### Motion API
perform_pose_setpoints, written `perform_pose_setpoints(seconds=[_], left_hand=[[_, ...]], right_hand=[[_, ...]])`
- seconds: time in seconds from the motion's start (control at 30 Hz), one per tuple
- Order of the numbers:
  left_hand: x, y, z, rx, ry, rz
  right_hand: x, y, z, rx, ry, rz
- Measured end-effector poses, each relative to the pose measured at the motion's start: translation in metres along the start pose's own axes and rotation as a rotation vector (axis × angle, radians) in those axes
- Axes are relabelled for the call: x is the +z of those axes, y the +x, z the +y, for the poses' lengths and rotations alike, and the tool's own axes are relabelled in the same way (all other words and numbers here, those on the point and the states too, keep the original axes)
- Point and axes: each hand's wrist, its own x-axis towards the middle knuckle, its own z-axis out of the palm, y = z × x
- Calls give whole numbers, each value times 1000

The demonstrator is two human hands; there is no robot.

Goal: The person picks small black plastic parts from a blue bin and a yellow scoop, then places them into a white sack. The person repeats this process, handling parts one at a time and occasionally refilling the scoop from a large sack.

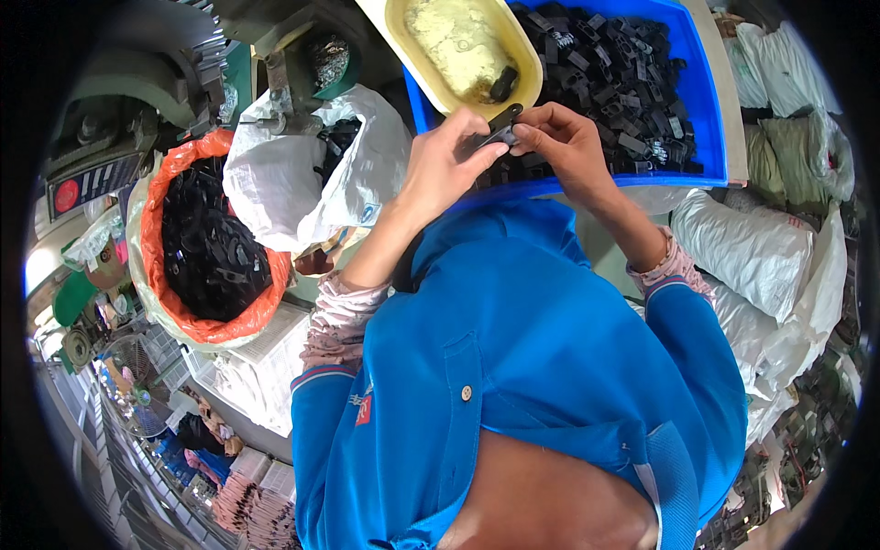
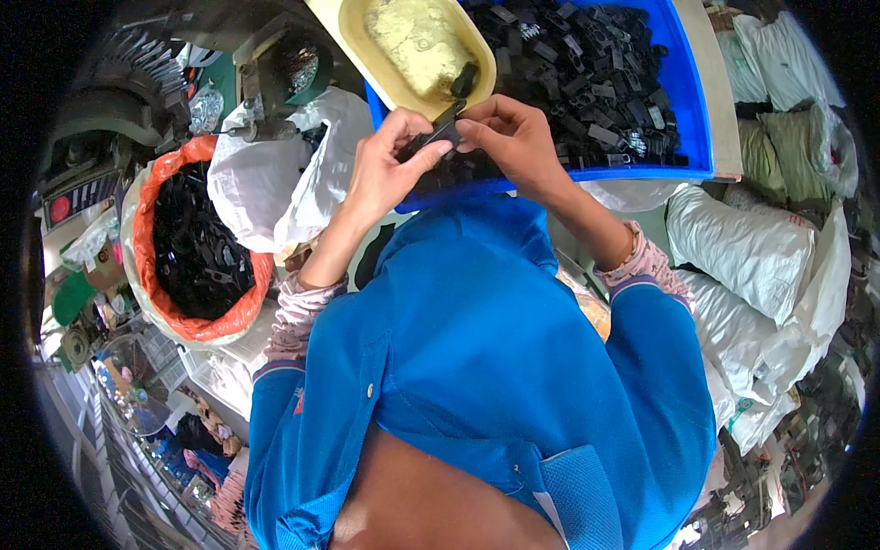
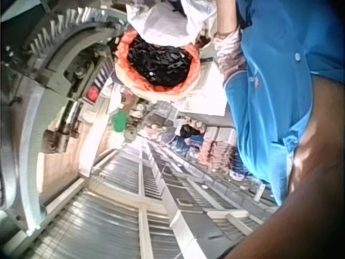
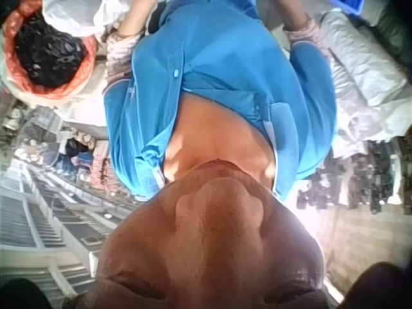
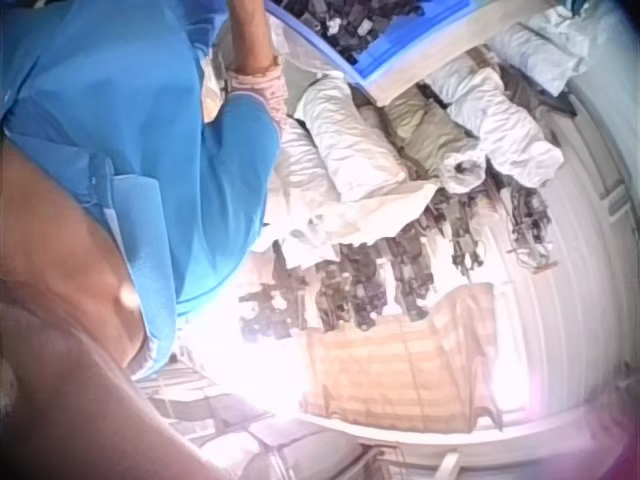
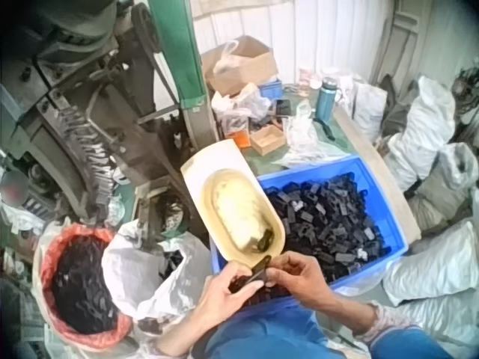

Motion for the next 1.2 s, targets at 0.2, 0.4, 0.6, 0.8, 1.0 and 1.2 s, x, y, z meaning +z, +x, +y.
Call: perform_pose_setpoints(seconds=[0.2,0.4,0.6,0.8,1.0,1.2], left_hand=[[-14,-22,-41,-17,-108,97],[-23,-33,-37,139,-46,290],[-44,-48,-48,59,-113,465],[-82,-62,-58,190,-131,504],[-118,-69,-56,207,-121,452],[-155,-73,-60,231,48,412]], right_hand=[[1,21,-18,97,-385,-227],[7,118,-28,-678,-2002,-579],[15,149,-25,-518,-1781,-769],[66,113,-61,-566,-985,-657],[108,106,-43,-104,-680,-535],[150,114,-43,-380,-840,-556]])
